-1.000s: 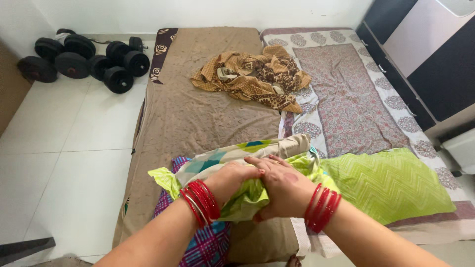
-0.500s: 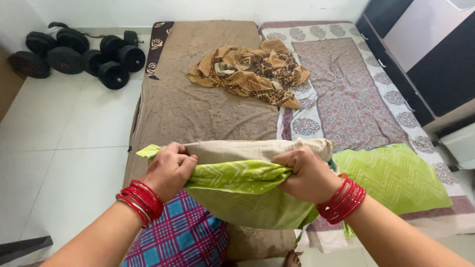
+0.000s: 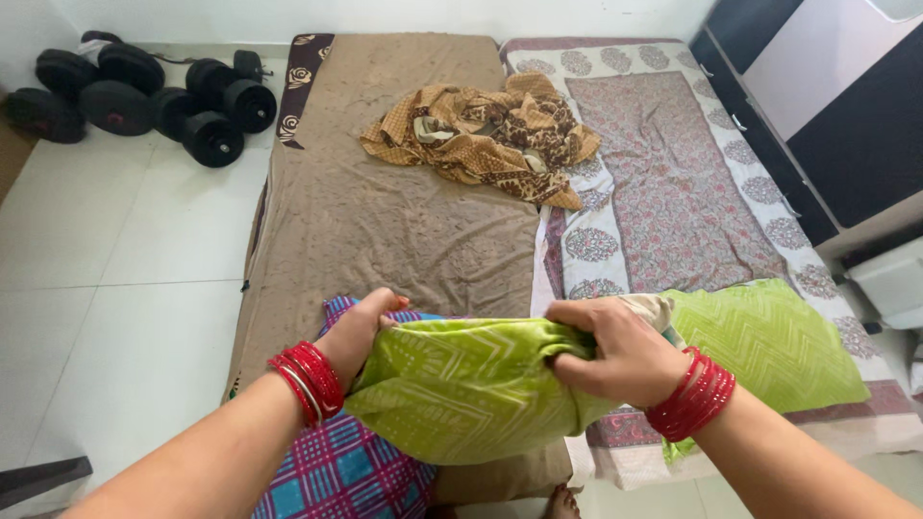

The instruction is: The person puts pillows into pillowcases. They first handle a pile of clothes, then insert a pillow into a green patterned pillowcase and smooth it. Next, they insert another pillow into a blue and pink checkered pillowcase and place it on a chair. Finally, they pick up a brown patterned cloth and fold it.

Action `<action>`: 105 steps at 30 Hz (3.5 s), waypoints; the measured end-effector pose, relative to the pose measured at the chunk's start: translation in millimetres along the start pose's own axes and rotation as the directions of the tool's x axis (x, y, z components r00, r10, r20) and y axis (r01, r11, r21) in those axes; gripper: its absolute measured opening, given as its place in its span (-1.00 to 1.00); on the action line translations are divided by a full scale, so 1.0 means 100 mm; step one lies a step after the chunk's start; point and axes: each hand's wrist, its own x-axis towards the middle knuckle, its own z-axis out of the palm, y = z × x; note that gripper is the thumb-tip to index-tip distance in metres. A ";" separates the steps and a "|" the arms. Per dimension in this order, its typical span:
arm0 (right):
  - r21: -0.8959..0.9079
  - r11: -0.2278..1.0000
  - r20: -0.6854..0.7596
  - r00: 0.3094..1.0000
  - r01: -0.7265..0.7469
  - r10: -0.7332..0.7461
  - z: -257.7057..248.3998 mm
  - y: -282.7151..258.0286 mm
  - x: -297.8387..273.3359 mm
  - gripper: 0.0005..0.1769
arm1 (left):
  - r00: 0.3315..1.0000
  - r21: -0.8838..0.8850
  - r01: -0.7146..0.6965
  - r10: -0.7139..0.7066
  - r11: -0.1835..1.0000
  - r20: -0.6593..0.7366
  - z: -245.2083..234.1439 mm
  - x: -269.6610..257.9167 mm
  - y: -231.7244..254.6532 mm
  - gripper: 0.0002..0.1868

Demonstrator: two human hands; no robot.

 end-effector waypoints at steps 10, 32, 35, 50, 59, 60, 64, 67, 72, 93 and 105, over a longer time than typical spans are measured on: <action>-0.343 0.847 -0.087 0.884 0.406 -0.459 0.60 0.03 0.16 -0.44 | 0.968 -0.174 -0.085 0.122 0.981 0.218 0.55 0.24 -0.19 -0.66; -0.741 0.601 -0.132 0.811 0.301 -0.569 -0.23 -0.73 0.14 0.62 | 0.638 0.891 -0.439 0.738 0.115 0.220 0.51 -0.46 -0.19 -0.86; -0.559 0.803 -0.191 0.911 0.205 -0.366 0.23 -0.68 0.19 -0.14 | 0.495 0.893 -0.381 0.763 -0.241 0.417 0.85 -0.51 0.11 -0.83; 0.639 0.711 -0.167 0.849 -0.293 0.501 0.09 1.47 -0.22 -0.33 | -0.036 0.960 -0.268 0.996 -0.086 0.079 0.92 -0.23 -0.52 -0.63; -0.093 0.898 -0.112 0.901 -0.429 0.419 0.90 2.83 -0.46 0.20 | 0.323 0.981 -0.133 0.942 0.143 -0.093 1.60 0.32 -1.19 -0.58; -0.089 0.902 -0.056 0.907 -0.422 0.418 1.03 2.83 -0.54 0.14 | 0.365 0.976 -0.128 0.923 0.176 -0.119 1.68 0.40 -1.30 -0.57; -0.113 0.869 0.144 0.858 -0.481 0.493 1.46 2.80 -0.85 0.14 | 0.469 0.978 -0.099 0.875 0.186 -0.118 1.93 0.80 -1.75 -0.53; -0.090 0.913 0.124 0.906 -0.397 0.406 1.66 2.77 -0.75 0.14 | 0.600 0.974 -0.062 0.788 0.217 -0.138 1.87 1.16 -2.00 -0.49; -0.105 0.992 -0.193 0.977 0.069 -0.088 1.88 3.14 0.13 0.06 | 0.581 0.984 0.056 0.796 0.169 -0.170 1.35 2.15 -2.26 -0.24; -0.610 0.683 -0.331 0.912 -0.401 0.240 3.52 3.65 0.49 -0.08 | 0.680 0.860 0.289 0.541 0.422 -0.494 0.25 3.60 -3.26 0.10; 0.147 0.944 0.023 0.955 -0.297 0.297 2.58 2.92 0.24 0.25 | 0.523 0.679 -0.149 0.640 0.719 -0.562 1.23 2.73 -2.54 -0.47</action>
